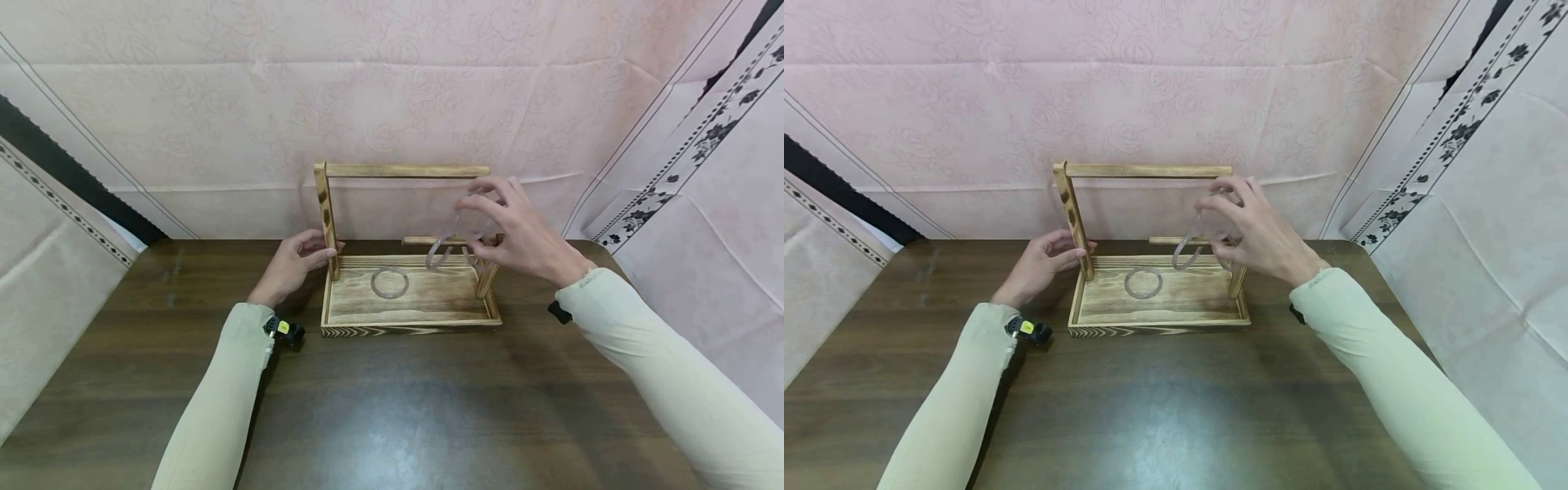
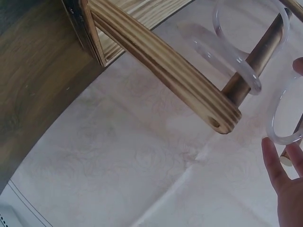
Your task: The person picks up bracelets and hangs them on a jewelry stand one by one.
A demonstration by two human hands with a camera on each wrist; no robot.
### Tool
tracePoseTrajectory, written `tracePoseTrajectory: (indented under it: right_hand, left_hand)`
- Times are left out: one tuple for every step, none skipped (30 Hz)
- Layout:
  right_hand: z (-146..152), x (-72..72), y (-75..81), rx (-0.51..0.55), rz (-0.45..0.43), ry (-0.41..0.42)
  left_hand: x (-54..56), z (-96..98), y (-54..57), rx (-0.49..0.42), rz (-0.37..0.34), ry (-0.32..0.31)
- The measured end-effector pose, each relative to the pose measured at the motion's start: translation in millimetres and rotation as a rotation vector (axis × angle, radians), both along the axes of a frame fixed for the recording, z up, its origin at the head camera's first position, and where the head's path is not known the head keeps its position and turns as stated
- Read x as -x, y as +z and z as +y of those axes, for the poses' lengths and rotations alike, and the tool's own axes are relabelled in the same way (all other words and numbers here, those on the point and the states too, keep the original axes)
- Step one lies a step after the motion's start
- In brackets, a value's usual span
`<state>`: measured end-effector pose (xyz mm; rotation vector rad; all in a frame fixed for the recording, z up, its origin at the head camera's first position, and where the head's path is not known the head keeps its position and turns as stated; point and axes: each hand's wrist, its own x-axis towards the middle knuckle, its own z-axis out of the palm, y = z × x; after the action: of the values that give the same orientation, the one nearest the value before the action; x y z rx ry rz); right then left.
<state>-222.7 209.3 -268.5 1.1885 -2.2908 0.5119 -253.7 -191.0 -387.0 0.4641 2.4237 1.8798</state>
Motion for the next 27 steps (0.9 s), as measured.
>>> tracePoseTrajectory:
  right_hand:
    - [0.6,0.0,0.5,0.004,0.000,-0.002]
    - [1.1,0.1,1.1,0.007,0.001,-0.005]
    - [1.4,0.2,1.8,0.010,0.003,-0.006]
    - [1.5,0.4,2.5,0.013,0.004,-0.007]
    - [1.4,0.7,3.2,0.015,0.006,-0.008]
    - [1.5,0.9,3.8,0.017,0.009,-0.010]
    - [1.6,1.1,4.2,0.017,0.013,-0.013]
    - [1.8,1.3,4.6,0.018,0.017,-0.013]
    - [2.0,1.3,5.0,0.020,0.020,-0.013]
    - [2.3,1.3,5.2,0.020,0.022,-0.015]
    - [2.7,1.1,5.3,0.021,0.023,-0.017]
    - [3.2,0.9,5.4,0.021,0.024,-0.021]
    - [3.6,0.7,5.5,0.021,0.025,-0.025]
    - [3.9,0.7,5.7,0.021,0.025,-0.028]
    - [4.2,0.7,5.8,0.019,0.026,-0.033]
    - [4.4,0.7,6.1,0.019,0.026,-0.037]
    - [4.7,0.9,6.5,0.021,0.025,-0.040]
    - [5.0,1.2,7.0,0.024,0.025,-0.043]
    - [5.4,1.5,7.5,0.027,0.028,-0.044]
    - [5.6,1.9,8.2,0.030,0.030,-0.046]
    - [5.7,2.3,8.8,0.033,0.032,-0.046]
    - [6.0,2.7,9.5,0.036,0.034,-0.047]
    - [6.3,3.1,10.2,0.039,0.036,-0.046]
    - [6.6,3.6,10.9,0.043,0.040,-0.044]
    - [6.8,3.9,11.5,0.045,0.044,-0.044]
    - [7.0,4.0,12.1,0.048,0.048,-0.043]
    - [7.2,4.3,12.7,0.051,0.053,-0.042]
  left_hand:
    - [-0.1,0.1,0.0,0.001,0.001,0.001]
    - [-0.2,0.2,0.0,0.001,0.000,0.001]
    - [-0.3,0.0,0.0,0.002,0.002,-0.002]
    - [-0.4,-0.2,-0.1,0.001,0.002,-0.002]
    - [-0.4,-0.4,-0.1,0.000,0.002,-0.004]
    - [-0.5,-0.7,-0.1,0.000,0.004,-0.009]
    - [-0.3,-0.8,-0.2,-0.004,0.002,-0.010]
    - [-0.2,-1.0,-0.1,-0.003,0.003,-0.013]
    - [-0.1,-1.0,-0.2,-0.006,0.003,-0.015]
    - [0.1,-1.1,-0.4,-0.006,0.003,-0.015]
    - [0.3,-1.1,-0.5,-0.004,0.005,-0.016]
    - [0.5,-1.2,-0.7,-0.002,0.007,-0.017]
    - [0.8,-1.2,-0.9,-0.003,0.008,-0.015]
    - [0.9,-1.2,-1.1,0.000,0.008,-0.015]
    - [1.1,-1.3,-1.3,-0.001,0.008,-0.015]
    - [1.3,-1.4,-1.4,0.003,0.010,-0.014]
    - [1.4,-1.5,-1.4,0.005,0.010,-0.014]
    - [1.6,-1.6,-1.3,0.004,0.008,-0.013]
    - [1.7,-1.4,-1.1,0.002,0.006,-0.011]
    - [1.4,-1.2,-0.9,0.002,0.002,-0.010]
    - [1.3,-1.1,-0.6,0.000,-0.001,-0.007]
    - [1.1,-0.9,-0.2,-0.003,-0.005,-0.003]
    - [0.8,-0.8,0.1,-0.006,-0.010,0.001]
    - [0.4,-0.6,0.5,-0.009,-0.013,0.004]
    - [0.1,-0.4,0.8,-0.007,-0.014,0.005]
    - [-0.1,-0.3,0.9,-0.006,-0.014,0.004]
    - [-0.2,-0.1,1.0,-0.004,-0.014,0.004]
